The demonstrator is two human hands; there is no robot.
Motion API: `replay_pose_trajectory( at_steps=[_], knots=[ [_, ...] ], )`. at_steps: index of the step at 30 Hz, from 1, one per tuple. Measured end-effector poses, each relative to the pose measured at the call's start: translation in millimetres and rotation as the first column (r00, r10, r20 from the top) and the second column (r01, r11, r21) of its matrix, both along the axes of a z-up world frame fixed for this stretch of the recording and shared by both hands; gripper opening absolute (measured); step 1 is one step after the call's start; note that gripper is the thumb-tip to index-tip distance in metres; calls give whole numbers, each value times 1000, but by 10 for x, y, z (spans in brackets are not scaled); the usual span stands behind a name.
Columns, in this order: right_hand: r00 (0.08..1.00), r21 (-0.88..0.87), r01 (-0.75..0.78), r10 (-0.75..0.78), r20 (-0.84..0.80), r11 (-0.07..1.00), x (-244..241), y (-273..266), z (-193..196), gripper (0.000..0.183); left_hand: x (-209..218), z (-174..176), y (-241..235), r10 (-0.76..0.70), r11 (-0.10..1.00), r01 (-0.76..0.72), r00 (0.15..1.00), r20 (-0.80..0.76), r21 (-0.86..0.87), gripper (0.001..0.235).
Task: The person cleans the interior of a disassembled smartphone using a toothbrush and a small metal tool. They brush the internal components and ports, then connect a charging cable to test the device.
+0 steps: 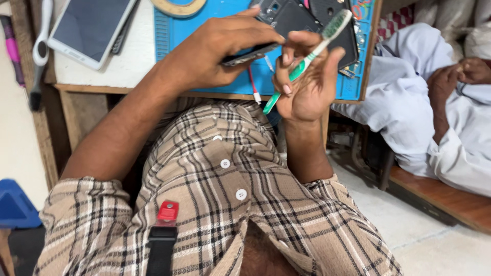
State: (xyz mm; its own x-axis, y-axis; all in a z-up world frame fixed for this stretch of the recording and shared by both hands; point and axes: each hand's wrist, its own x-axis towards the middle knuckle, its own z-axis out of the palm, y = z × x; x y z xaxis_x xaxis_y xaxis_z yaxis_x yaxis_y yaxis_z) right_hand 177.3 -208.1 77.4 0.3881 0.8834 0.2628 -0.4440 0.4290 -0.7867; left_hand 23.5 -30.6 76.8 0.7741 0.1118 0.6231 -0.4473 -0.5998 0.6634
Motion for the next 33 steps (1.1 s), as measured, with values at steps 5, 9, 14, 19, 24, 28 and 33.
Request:
replay_pose_trajectory(
  at_steps=[5, 9, 14, 19, 24, 28, 33],
  knots=[
    [893, 54, -233, 236, -383, 971, 123, -63, 28, 59, 3, 17, -2, 57, 998, -57, 998, 4, -20, 46],
    [874, 81, -259, 269, -405, 963, 106, -48, -8, 58, 15, 11, -10, 66, 997, -66, 998, -8, -36, 47],
    [968, -115, 53, -22, 250, 992, 17, -76, 62, 44, 27, -38, -5, 88, 995, -88, 996, -11, -43, 54],
    [420, 7, 439, -212, 882, 899, -308, -129, 83, 40, 85, -136, -28, 112, 993, -111, 993, 32, -42, 53],
    [357, -35, 470, -153, 921, 882, -459, -185, 107, 40, 93, -192, -38, 135, 991, -134, 991, 10, -25, 52],
    [367, -52, 459, -136, 920, 887, -442, -189, 108, 40, 108, -200, -51, 159, 987, -159, 987, 5, 6, 51],
    [204, 102, 453, -214, 955, 886, -422, -121, 95, 37, 116, -177, -68, 174, 985, -173, 985, -5, 22, 51]
  ],
)
